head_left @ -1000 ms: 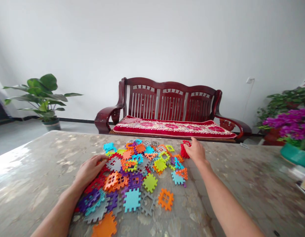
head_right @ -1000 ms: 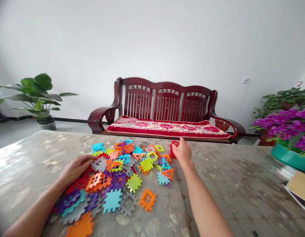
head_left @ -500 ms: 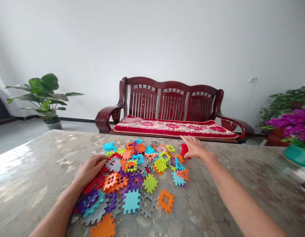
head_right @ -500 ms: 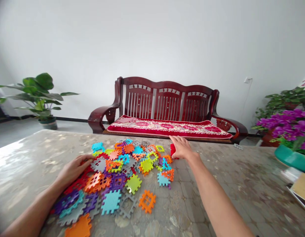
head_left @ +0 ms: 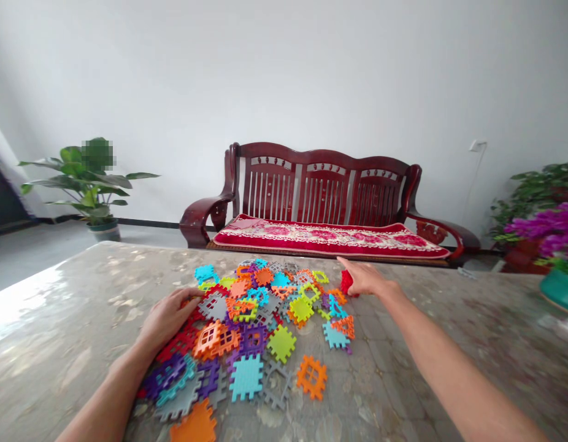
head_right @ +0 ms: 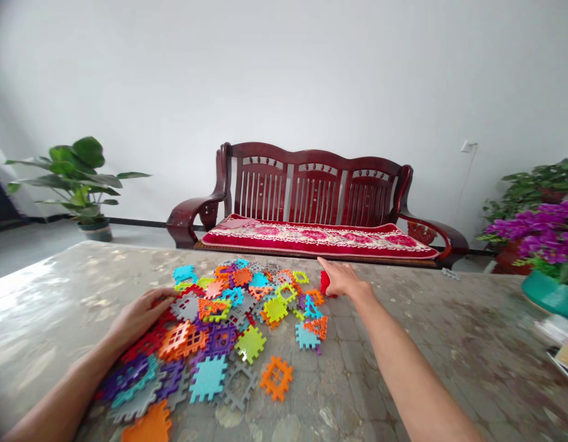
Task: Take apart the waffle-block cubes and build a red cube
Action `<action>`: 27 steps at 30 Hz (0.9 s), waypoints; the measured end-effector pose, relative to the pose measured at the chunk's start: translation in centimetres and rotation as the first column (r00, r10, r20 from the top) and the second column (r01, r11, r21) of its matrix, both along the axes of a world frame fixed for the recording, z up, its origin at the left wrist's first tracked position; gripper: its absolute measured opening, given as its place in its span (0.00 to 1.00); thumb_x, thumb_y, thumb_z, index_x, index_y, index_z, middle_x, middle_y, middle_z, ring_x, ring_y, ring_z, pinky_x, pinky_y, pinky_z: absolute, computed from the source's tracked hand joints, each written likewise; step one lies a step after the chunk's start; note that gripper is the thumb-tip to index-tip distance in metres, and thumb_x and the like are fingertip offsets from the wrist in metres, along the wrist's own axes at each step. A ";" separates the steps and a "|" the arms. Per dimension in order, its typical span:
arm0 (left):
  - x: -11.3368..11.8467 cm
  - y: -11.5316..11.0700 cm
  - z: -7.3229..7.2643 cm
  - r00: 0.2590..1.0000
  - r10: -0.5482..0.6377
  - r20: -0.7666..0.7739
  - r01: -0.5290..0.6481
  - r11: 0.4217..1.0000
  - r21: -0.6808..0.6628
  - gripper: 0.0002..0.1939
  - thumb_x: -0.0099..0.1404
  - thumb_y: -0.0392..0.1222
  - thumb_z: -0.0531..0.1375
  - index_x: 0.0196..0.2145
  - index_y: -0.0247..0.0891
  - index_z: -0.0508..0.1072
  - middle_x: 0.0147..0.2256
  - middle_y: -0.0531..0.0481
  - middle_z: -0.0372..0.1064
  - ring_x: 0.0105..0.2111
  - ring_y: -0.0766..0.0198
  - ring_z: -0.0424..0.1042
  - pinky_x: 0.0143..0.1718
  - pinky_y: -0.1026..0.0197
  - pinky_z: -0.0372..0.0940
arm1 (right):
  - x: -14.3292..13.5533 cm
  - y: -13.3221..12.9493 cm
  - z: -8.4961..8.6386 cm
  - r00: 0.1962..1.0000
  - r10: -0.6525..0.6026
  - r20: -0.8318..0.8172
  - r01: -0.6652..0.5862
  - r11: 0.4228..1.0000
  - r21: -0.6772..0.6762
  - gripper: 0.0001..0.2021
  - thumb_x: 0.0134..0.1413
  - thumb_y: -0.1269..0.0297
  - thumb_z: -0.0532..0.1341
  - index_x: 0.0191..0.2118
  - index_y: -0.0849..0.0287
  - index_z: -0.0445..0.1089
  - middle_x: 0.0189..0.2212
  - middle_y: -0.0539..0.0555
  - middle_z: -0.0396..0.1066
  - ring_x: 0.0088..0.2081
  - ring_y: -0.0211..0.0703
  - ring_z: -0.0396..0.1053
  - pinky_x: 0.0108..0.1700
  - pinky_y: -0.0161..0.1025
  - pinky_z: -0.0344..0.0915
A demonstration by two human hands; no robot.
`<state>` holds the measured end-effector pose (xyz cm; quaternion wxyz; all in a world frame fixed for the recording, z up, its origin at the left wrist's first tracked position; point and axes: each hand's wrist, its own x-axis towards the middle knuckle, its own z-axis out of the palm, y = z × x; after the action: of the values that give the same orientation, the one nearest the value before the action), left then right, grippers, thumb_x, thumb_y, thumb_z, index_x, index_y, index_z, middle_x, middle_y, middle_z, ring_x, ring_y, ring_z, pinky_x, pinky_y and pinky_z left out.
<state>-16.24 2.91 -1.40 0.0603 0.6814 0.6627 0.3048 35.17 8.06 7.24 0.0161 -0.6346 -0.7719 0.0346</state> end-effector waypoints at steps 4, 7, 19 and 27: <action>-0.1 0.0 0.0 0.999 -0.042 0.014 0.042 0.999 -0.026 0.21 0.61 0.56 0.52 0.42 0.45 0.78 0.46 0.49 0.77 0.46 0.55 0.74 0.50 0.59 0.65 | 0.6 0.5 -0.5 0.983 -0.041 -0.177 0.041 0.999 -0.004 0.56 0.34 0.57 0.71 0.70 0.56 0.43 0.65 0.64 0.55 0.63 0.58 0.56 0.59 0.48 0.56; -0.3 0.1 -0.2 0.999 -0.039 0.021 0.040 0.999 -0.030 0.21 0.61 0.56 0.53 0.42 0.45 0.78 0.46 0.49 0.76 0.46 0.55 0.74 0.51 0.58 0.65 | 0.2 0.7 -0.6 0.936 -0.180 -0.303 0.186 0.982 -0.009 0.50 0.46 0.44 0.64 0.69 0.63 0.45 0.66 0.70 0.50 0.65 0.57 0.53 0.60 0.48 0.55; 0.0 -0.2 0.1 0.999 -0.033 0.018 0.034 0.999 -0.042 0.19 0.61 0.54 0.52 0.42 0.46 0.77 0.46 0.50 0.76 0.46 0.55 0.73 0.51 0.58 0.65 | -4.3 0.1 0.3 0.868 -0.487 -0.096 0.485 0.873 -0.039 0.32 0.44 0.59 0.63 0.58 0.59 0.61 0.53 0.69 0.65 0.52 0.62 0.69 0.46 0.51 0.67; 0.3 -0.4 0.5 1.000 -0.021 0.014 0.021 0.999 -0.044 0.19 0.61 0.55 0.52 0.41 0.46 0.78 0.46 0.50 0.76 0.45 0.56 0.74 0.50 0.58 0.65 | -4.2 -0.9 0.9 0.871 -0.477 -0.120 0.479 0.878 -0.006 0.31 0.49 0.54 0.61 0.59 0.59 0.61 0.55 0.69 0.64 0.54 0.63 0.67 0.49 0.54 0.65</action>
<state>-15.90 2.49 -0.88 0.0831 0.6847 0.6616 0.2943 31.01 7.19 8.15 0.0773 -0.8023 -0.5891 0.0575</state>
